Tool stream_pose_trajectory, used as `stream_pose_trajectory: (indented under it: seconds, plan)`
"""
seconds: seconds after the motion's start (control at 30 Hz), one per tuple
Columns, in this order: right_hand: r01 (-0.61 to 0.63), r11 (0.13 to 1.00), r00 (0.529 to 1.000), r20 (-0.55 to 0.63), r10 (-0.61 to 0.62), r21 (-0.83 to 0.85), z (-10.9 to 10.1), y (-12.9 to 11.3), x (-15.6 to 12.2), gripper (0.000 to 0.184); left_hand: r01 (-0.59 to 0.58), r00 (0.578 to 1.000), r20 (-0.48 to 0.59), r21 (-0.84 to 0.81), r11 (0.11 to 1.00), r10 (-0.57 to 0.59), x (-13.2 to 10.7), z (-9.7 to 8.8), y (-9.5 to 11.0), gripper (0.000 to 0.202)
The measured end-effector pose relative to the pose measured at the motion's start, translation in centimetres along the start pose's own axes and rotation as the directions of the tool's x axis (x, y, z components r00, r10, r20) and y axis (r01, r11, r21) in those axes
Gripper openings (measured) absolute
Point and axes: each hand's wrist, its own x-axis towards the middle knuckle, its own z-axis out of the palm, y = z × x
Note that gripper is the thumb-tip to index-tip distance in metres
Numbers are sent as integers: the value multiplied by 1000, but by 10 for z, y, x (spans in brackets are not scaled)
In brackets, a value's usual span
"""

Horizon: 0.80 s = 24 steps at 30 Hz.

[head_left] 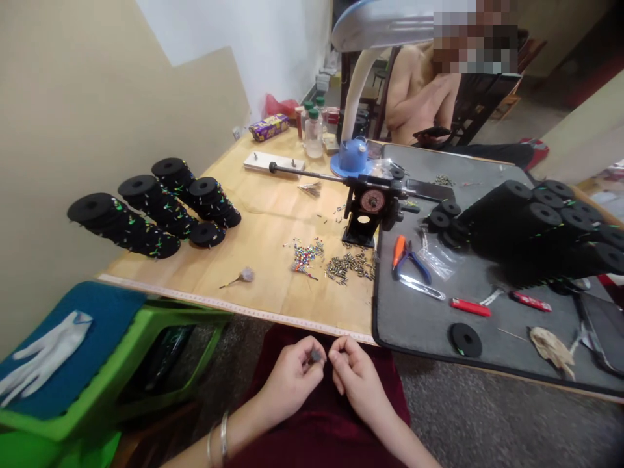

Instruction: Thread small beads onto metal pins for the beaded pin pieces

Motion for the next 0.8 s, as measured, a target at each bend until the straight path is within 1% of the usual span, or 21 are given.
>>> stream_pose_trajectory:
  seconds: [0.1,0.2,0.3,0.37,0.43,0.5,0.6,0.67,0.7,0.8]
  plan:
    - [4,1000,1000,25,-4,-15,-1,1,0,34,1,1000,-31,55,998,0,-1,-1,2,9]
    - [-15,999,998,59,17,-35,-1,1,1,35,-39,998,-51,112,993,45,-3,-2,3,13]
    - [-41,997,996,82,46,-64,-1,3,3,37,-74,996,-36,120,990,79,-4,-3,5,13]
    - [-48,998,994,100,52,-48,-2,6,5,39,-82,996,-11,115,990,84,-4,-5,7,14]
    - [-53,998,992,112,55,-20,-3,8,6,40,-90,996,7,85,992,90,-3,-6,9,12]
    - [-58,998,992,115,58,-3,-2,8,7,39,-90,996,18,15,996,89,-3,-8,10,12]
    - [-64,998,992,111,62,14,0,5,5,35,-40,999,24,-118,992,43,-2,-9,8,13]
    - [-62,998,994,97,59,23,3,1,3,32,-11,1000,-2,-166,986,10,-1,-8,7,13]
    - [-57,998,995,89,55,22,5,0,2,31,-12,999,-32,-168,986,7,0,-8,6,13]
    - [-38,999,996,77,38,-8,7,-1,1,26,-59,991,-124,-120,991,44,2,-8,4,14]
